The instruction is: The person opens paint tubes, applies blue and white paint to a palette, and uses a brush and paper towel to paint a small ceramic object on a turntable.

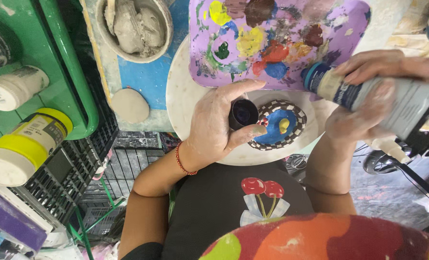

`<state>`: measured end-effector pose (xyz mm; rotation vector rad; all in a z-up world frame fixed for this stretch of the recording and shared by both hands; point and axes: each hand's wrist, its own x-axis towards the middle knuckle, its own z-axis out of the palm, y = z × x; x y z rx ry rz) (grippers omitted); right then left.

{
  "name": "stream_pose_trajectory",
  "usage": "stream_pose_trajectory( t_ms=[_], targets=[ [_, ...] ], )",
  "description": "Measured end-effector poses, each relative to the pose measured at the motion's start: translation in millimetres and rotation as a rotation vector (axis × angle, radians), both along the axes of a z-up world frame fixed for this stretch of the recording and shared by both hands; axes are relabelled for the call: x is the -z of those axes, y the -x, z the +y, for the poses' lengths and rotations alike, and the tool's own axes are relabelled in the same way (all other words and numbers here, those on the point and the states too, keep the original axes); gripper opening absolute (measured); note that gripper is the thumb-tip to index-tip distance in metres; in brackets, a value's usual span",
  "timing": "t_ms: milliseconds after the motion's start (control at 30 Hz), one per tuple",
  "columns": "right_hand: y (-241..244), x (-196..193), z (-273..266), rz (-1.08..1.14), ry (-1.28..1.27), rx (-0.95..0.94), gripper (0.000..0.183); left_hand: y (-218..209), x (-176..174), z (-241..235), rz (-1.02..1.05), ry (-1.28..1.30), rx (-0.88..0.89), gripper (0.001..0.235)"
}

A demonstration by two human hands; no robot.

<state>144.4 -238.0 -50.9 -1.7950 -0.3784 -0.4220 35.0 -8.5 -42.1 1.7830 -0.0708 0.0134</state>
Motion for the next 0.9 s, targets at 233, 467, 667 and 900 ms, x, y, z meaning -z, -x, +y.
stream_pose_trajectory(
  t_ms=[233,467,667,900],
  targets=[
    [8,-47,16,0.042,0.354,-0.21,0.011,1,-2,2,0.039,0.022,0.004,0.064],
    [-2,0,-3,-0.08,-0.004,-0.052,0.039,1,1,-3,-0.009,-0.011,-0.007,0.065],
    [8,17,-35,0.196,-0.322,0.047,0.043,1,0,-3,-0.006,-0.026,0.001,0.066],
    [8,27,-38,0.222,-0.39,0.081,0.039,1,-2,-2,0.029,-0.035,0.007,0.069]
  ],
)
